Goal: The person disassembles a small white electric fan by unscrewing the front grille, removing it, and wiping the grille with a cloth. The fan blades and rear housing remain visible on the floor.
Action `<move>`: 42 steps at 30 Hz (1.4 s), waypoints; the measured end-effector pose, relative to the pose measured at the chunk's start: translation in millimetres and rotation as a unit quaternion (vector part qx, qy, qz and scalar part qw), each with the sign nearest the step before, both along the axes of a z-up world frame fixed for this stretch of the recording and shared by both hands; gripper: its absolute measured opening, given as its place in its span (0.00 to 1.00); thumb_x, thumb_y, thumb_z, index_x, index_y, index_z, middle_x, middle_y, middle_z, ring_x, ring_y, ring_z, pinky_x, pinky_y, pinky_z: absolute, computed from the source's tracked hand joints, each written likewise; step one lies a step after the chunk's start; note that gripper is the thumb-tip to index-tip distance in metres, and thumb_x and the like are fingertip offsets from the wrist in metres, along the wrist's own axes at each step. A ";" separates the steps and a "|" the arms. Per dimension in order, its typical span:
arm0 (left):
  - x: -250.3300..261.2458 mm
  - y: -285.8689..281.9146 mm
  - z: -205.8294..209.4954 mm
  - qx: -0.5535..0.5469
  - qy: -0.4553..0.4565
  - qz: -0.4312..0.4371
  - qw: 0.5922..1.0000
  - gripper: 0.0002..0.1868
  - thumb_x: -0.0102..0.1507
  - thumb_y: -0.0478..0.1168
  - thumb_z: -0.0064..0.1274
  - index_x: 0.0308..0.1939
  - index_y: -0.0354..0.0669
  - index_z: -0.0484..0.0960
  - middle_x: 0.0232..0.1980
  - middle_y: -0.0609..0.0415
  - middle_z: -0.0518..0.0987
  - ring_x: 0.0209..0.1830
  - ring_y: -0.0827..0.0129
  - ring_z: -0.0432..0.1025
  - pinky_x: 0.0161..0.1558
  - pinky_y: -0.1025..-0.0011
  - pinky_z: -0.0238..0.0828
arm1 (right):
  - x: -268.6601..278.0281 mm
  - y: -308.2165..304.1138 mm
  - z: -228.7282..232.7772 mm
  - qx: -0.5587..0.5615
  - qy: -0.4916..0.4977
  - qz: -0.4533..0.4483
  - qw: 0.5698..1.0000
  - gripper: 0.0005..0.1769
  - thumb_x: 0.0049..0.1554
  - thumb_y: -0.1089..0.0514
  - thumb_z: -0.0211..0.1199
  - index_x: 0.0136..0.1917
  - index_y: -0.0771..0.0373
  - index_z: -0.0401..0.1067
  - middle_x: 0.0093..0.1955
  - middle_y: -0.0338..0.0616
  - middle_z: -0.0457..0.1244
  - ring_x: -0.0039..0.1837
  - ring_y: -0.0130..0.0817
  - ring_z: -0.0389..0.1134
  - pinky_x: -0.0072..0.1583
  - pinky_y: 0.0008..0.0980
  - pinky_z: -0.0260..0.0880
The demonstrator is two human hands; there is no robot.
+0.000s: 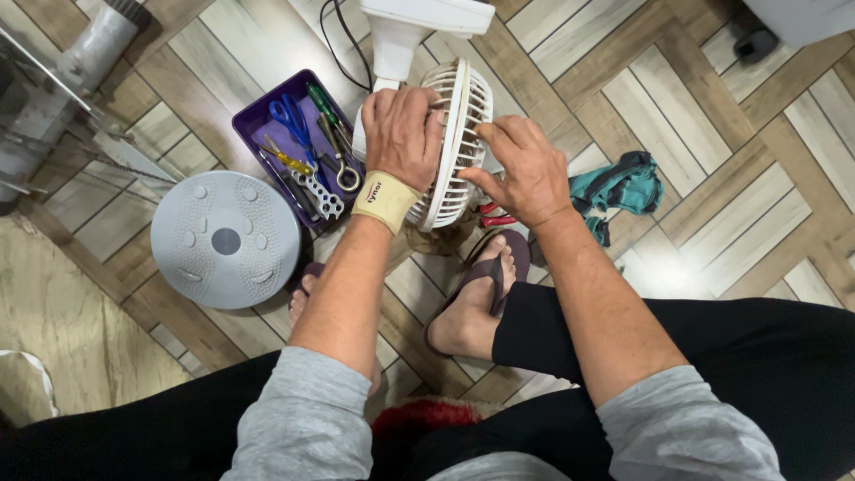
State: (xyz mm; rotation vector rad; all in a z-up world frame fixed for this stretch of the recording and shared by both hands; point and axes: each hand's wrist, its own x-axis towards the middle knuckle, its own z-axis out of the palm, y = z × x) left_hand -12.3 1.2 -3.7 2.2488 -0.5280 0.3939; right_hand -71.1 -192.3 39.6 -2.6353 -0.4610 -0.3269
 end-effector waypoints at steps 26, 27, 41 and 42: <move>36.5 -30.1 -9.4 -0.029 0.146 0.002 0.989 0.14 0.54 0.43 0.64 0.44 0.52 0.90 0.47 0.56 0.85 0.52 0.59 0.73 0.60 0.57 0.58 | 16.5 -45.2 -45.5 0.414 0.248 -0.043 0.875 0.31 0.57 0.70 0.70 0.73 0.65 0.70 0.64 0.47 0.67 0.57 0.29 0.70 0.59 0.28 0.74; 34.5 -32.3 -10.1 -0.033 0.142 0.008 0.989 0.13 0.54 0.43 0.64 0.44 0.52 0.90 0.46 0.57 0.85 0.52 0.59 0.73 0.61 0.57 0.59 | 17.0 -48.0 -49.8 0.461 0.268 -0.041 0.845 0.31 0.57 0.72 0.70 0.72 0.67 0.70 0.65 0.47 0.67 0.59 0.27 0.70 0.60 0.27 0.74; 43.3 -74.0 -14.9 -0.012 0.096 0.094 0.991 0.06 0.51 0.39 0.57 0.28 0.47 0.88 0.36 0.52 0.84 0.47 0.57 0.74 0.52 0.54 0.62 | -1.2 -35.1 -42.5 0.619 0.299 -0.148 0.711 0.32 0.59 0.65 0.58 0.76 0.64 0.60 0.68 0.47 0.64 0.59 0.27 0.70 0.56 0.24 0.76; 44.4 -78.2 -14.1 -0.009 0.100 0.100 0.990 0.06 0.51 0.38 0.56 0.27 0.46 0.88 0.36 0.52 0.84 0.47 0.57 0.74 0.52 0.55 0.62 | -3.2 -34.1 -39.9 0.626 0.310 -0.170 0.695 0.34 0.55 0.65 0.55 0.76 0.61 0.59 0.68 0.44 0.63 0.60 0.25 0.71 0.55 0.23 0.78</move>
